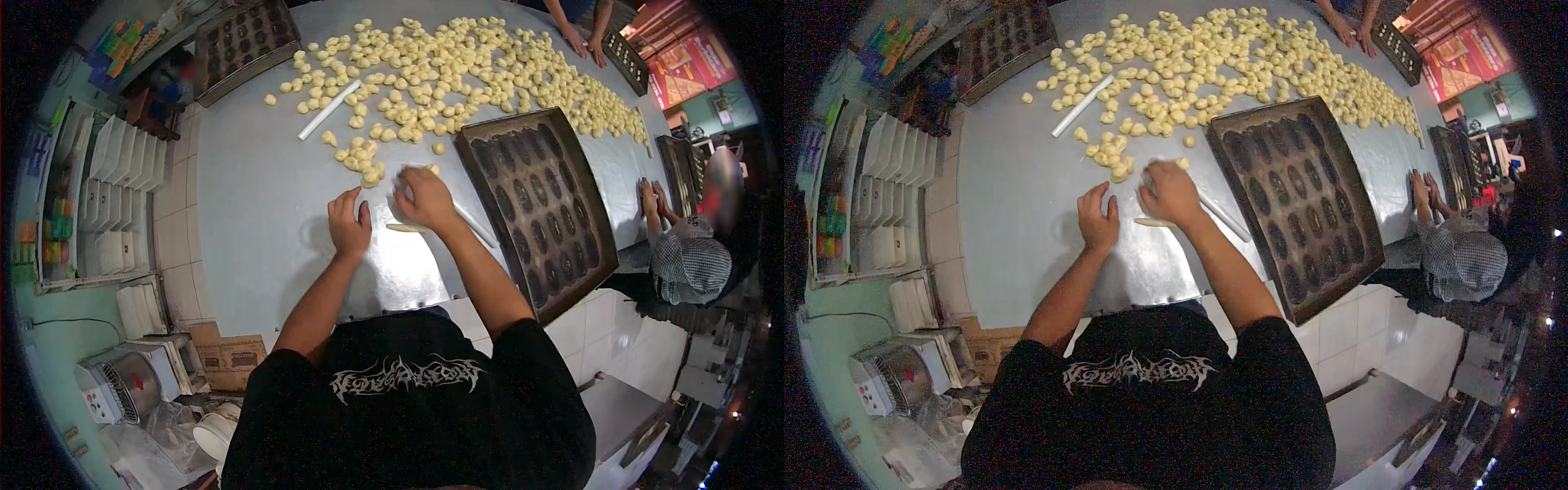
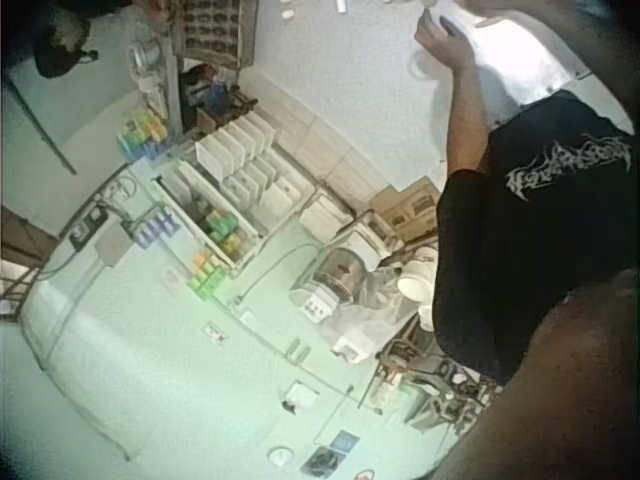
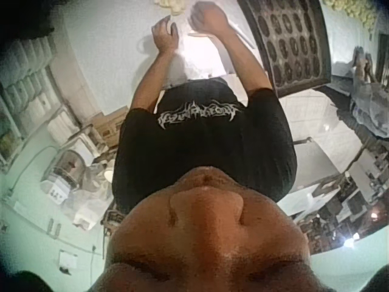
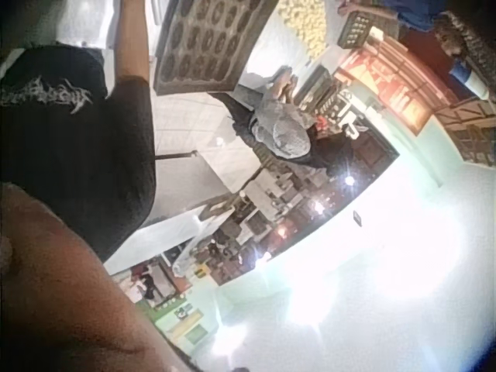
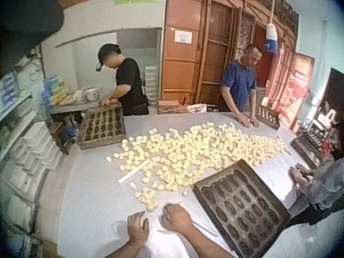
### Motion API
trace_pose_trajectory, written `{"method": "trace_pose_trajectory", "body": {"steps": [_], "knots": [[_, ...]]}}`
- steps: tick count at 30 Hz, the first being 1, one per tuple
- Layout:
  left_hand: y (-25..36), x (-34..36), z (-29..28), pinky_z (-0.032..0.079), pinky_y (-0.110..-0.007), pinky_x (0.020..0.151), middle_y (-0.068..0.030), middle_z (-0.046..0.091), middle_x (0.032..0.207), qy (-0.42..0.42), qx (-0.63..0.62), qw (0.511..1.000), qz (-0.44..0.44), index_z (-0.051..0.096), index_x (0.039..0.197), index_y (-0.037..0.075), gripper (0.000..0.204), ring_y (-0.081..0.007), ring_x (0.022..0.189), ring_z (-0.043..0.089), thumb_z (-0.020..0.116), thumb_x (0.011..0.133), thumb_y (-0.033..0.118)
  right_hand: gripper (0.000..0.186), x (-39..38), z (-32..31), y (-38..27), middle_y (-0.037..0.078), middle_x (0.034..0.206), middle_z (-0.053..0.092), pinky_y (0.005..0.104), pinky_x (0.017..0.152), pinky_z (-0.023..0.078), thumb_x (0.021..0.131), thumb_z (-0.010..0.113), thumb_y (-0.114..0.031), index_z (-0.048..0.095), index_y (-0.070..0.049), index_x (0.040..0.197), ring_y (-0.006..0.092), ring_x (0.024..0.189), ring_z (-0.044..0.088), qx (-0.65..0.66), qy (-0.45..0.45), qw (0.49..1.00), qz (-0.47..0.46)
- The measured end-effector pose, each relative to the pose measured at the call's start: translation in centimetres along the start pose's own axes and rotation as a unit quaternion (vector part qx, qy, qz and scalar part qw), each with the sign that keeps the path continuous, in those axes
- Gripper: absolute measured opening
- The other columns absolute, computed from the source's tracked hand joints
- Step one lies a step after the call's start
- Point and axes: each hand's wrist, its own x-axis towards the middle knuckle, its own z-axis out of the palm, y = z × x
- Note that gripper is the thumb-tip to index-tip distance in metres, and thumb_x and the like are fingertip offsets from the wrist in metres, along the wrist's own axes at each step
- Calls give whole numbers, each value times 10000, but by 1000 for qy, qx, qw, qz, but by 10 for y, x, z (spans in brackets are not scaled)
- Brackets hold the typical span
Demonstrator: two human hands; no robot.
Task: Shaping small pieces of dough into long rolls and arranging them on a baking tray.
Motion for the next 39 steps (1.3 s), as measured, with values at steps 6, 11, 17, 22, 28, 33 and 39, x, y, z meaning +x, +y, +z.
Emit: {"method": "trace_pose_trajectory", "body": {"steps": [6, 11, 17, 22, 28, 33, 39], "knots": [[-4, 27, 15, 465, -410, 856, -115, 626, 1019, -33, 12, 997, 67, 659, 1155, 108, 348, -316, 961, 554, 695, 809, 105, 220, -64, -14, 7, 115, 800, 574, 436, 709, 463, 615, 718, -136, 621, -83, 805, 339, 782, 565, 85, -43, 995, -35], [-10, 24, 12, 459, -415, 758, -113, 621, 883, 9, 14, 996, 87, 649, 1017, 57, 232, -309, 833, 560, 716, 798, 95, 169, -15, -55, 18, 92, 829, 624, 460, 667, 441, 661, 711, -121, 641, -107, 814, 331, 795, 583, -38, -18, 999, -4], [14, -39, -19, 442, -417, 759, -92, 628, 885, -83, 21, 992, 91, 634, 997, 51, 247, -290, 809, 563, 734, 777, 101, 239, 5, -127, 77, 152, 885, 610, 416, 724, 470, 729, 753, -100, 635, -40, 929, 353, 860, 574, 142, 421, 890, 99], [19, -40, -32, 446, -404, 783, -75, 629, 912, -93, 5, 993, 75, 655, 1072, 58, 303, -275, 841, 565, 718, 777, 80, 187, -35, -95, 142, 174, 873, 607, 478, 722, 465, 780, 709, -146, 588, -24, 851, 398, 838, 576, -102, 115, 983, 102], [34, -35, -29, 465, -381, 839, -70, 634, 936, -74, -19, 996, 35, 689, 1126, 86, 365, -275, 878, 561, 718, 764, 50, 216, -17, -86, 158, 193, 849, 627, 487, 747, 486, 788, 694, -198, 625, -15, 877, 415, 854, 597, -49, 134, 970, 195], [22, -33, -28, 482, -382, 877, -73, 665, 1022, -84, 40, 986, 140, 701, 1094, 78, 331, -282, 941, 572, 723, 767, 37, 242, -4, -75, 158, 206, 876, 639, 499, 755, 493, 795, 683, -212, 650, -1, 908, 428, 827, 612, -11, 45, 977, 207], [23, -57, -39, 486, -367, 884, -79, 682, 1069, -61, -8, 996, 62, 710, 1068, 85, 306, -274, 981, 589, 734, 766, 43, 181, -46, -87, 76, 146, 829, 616, 432, 662, 500, 794, 697, -128, 655, -36, 945, 353, 736, 609, 7, 242, 967, 84]]}}
